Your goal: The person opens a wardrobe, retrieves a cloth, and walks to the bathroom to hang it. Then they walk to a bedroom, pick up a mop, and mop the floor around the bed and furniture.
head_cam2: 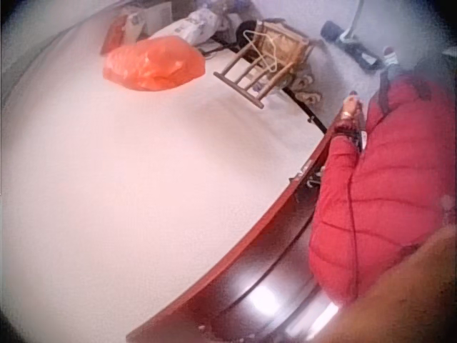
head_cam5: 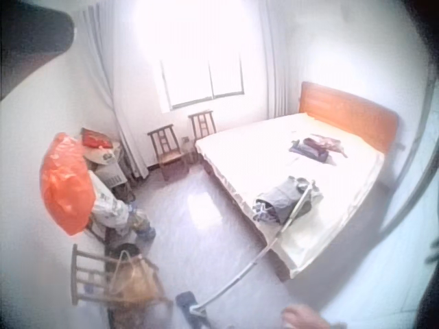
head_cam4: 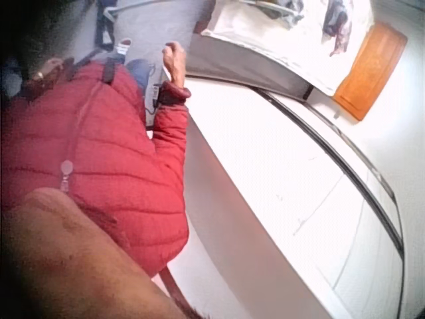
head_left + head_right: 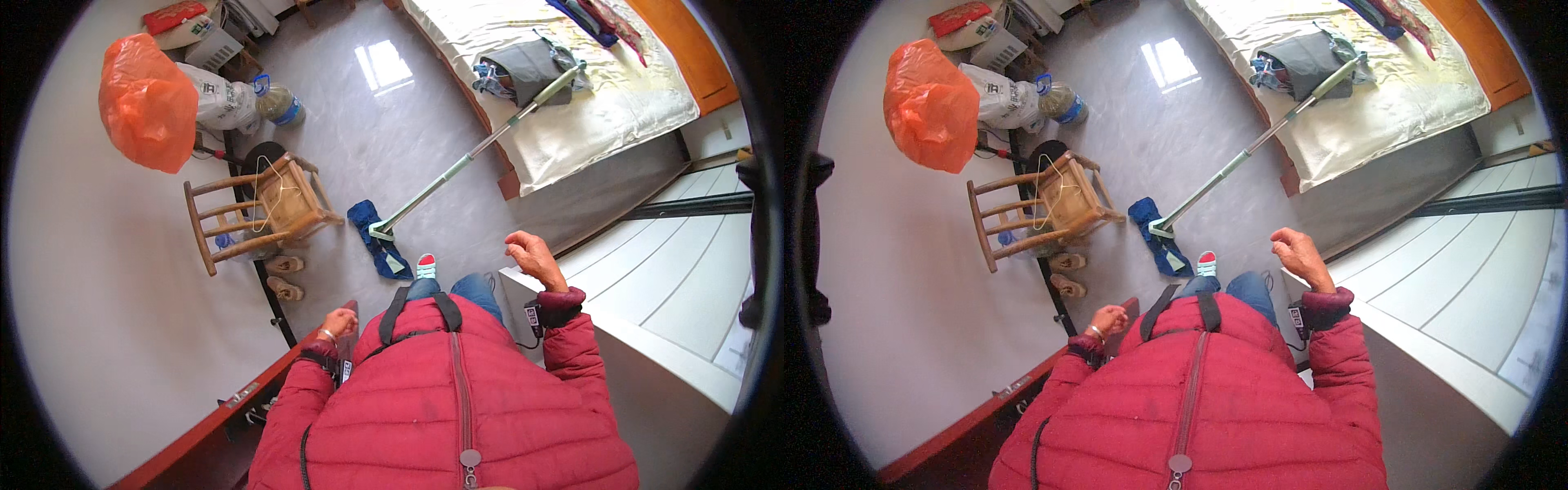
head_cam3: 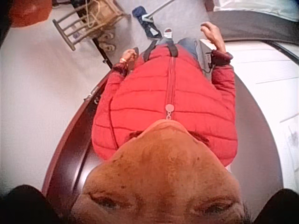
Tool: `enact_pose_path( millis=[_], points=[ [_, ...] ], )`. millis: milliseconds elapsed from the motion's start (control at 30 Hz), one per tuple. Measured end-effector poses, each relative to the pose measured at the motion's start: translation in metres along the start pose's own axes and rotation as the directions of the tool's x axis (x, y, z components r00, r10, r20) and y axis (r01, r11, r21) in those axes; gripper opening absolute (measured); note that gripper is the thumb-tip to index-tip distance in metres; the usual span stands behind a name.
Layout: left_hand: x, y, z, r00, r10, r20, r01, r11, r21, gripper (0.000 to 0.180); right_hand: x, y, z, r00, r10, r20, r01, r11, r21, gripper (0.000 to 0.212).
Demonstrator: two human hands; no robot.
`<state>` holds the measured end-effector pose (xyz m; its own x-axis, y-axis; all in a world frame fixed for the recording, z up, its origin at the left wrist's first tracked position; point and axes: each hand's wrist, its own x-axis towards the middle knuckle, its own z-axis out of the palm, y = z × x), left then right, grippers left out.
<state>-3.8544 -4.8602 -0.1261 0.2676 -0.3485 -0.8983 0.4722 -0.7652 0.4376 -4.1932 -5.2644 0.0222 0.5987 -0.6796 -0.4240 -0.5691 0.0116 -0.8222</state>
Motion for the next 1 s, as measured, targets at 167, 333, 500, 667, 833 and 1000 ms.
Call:
enact_pose_path(
  millis=[167, 333, 500, 667, 833, 1000],
  points=[
    [0.019, 0.062, -0.005, 0.998, -0.035, -0.053, 0.028, 0.992, -0.127, 0.015, 0.061, 0.009, -0.036, 1.0, 0.005, -0.014, -0.007, 0.993, -0.116, 0.025],
    [0.017, 0.065, 0.015, 0.992, -0.081, -0.097, 0.062, 0.981, -0.183, 0.014, 0.147, 0.027, -0.115, 0.994, 0.07, -0.078, -0.08, 0.988, -0.133, 0.031],
    [0.0, 0.062, 0.041, 0.978, -0.171, -0.116, 0.149, 0.973, -0.177, 0.012, 0.258, 0.065, -0.201, 0.945, 0.213, -0.25, -0.194, 0.976, 0.099, 0.031],
    [-0.016, 0.121, 0.103, 0.965, -0.143, -0.219, 0.144, 0.989, -0.011, 0.014, 0.37, 0.12, -0.299, 0.82, 0.386, -0.422, -0.31, 0.92, 0.238, 0.039],
    [-0.006, 0.199, 0.16, 0.956, -0.208, -0.209, 0.195, 0.978, -0.081, 0.016, 0.455, 0.144, -0.36, 0.622, 0.45, -0.641, -0.355, 0.892, 0.281, 0.057],
    [0.006, 0.237, 0.176, 0.952, -0.195, -0.236, 0.191, 0.981, -0.042, 0.014, 0.497, 0.152, -0.379, 0.567, 0.584, -0.581, -0.345, 0.809, 0.476, 0.051]
  ],
)
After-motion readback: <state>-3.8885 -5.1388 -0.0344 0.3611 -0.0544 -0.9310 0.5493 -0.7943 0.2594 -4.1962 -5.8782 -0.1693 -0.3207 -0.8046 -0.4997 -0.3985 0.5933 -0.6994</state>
